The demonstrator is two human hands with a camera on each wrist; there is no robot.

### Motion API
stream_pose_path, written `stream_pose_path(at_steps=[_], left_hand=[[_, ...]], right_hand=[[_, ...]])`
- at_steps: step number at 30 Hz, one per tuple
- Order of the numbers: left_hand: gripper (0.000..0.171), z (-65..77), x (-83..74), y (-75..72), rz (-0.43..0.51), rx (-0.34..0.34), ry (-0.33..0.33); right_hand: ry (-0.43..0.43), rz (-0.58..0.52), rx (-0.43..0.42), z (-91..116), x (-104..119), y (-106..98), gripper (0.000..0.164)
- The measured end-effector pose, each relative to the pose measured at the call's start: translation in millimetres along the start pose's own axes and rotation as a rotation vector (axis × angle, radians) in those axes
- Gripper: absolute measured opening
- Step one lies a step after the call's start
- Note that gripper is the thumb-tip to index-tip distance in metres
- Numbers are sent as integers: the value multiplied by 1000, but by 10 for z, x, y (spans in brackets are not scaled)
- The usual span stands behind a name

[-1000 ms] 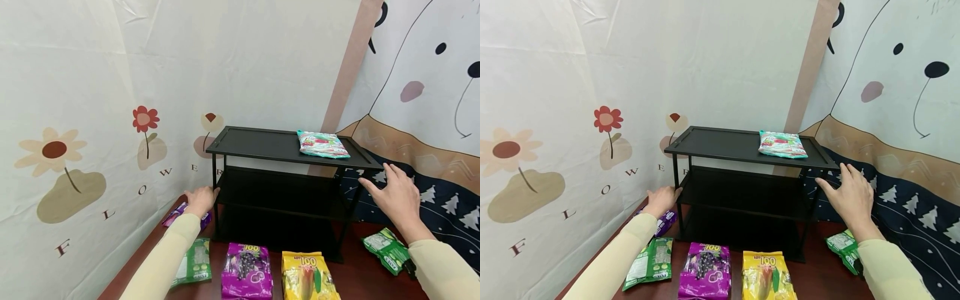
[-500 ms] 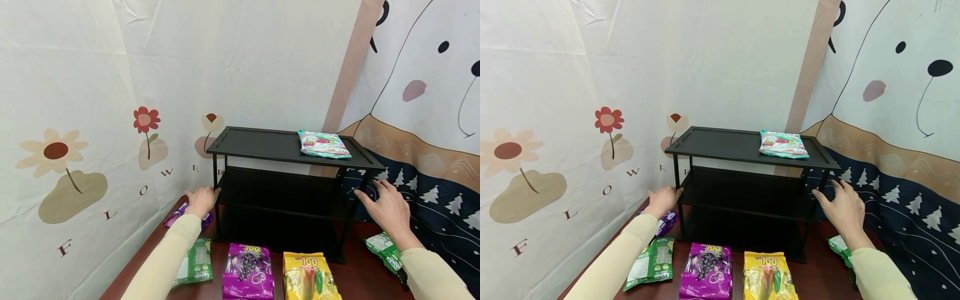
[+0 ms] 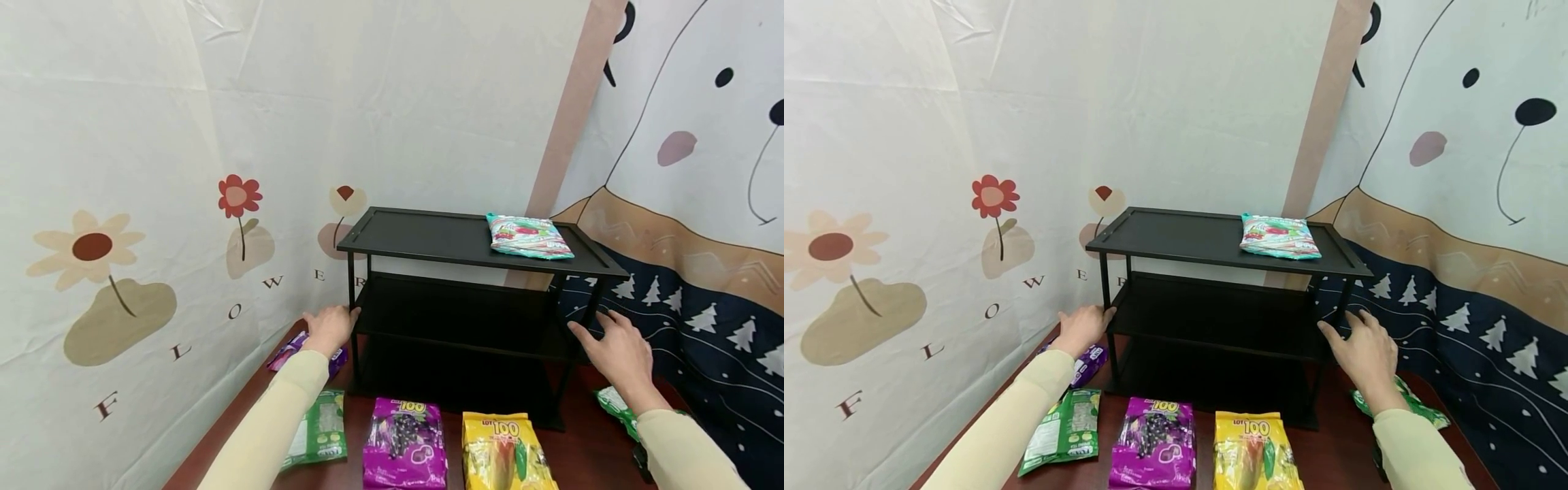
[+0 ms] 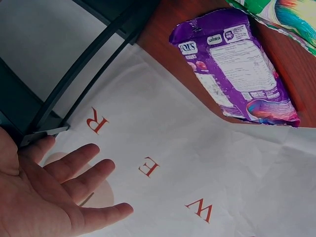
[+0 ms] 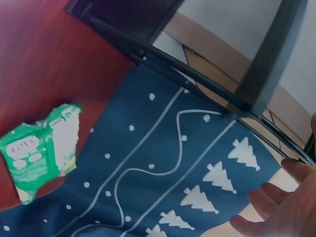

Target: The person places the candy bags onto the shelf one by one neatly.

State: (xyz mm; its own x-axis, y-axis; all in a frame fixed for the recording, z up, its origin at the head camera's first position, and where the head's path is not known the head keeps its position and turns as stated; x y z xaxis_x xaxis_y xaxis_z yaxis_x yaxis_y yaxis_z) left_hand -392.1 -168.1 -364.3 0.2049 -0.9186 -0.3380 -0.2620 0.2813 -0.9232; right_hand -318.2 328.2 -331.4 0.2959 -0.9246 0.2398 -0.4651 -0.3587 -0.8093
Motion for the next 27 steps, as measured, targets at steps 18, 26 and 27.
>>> stream_pose_path(at_steps=[18, 26, 27], left_hand=[[48, 7, -28, -7, -2, -4, 2], [47, -19, 16, 5, 50, 71, -7], [48, -26, 25, 5, 66, 93, -4]], right_hand=[[26, -60, 55, 158, -100, 351, 56], [61, -92, 37, 136, -93, 365, 44], [67, -93, 44, 131, -94, 369, 45]])
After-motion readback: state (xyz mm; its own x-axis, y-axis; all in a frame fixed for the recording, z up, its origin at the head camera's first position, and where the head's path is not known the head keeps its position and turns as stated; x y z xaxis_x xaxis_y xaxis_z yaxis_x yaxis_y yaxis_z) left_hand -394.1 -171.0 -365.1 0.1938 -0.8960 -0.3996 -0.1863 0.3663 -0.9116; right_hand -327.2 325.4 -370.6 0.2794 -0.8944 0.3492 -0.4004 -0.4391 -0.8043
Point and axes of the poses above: each hand's wrist, its own z-axis away from the middle knuckle, its own y-axis out of the palm, x = y × z, the point moved 4 cm from there along -z, towards the middle knuckle, and after that the axes turned 15 degrees about -y, right-handed, at the moved point
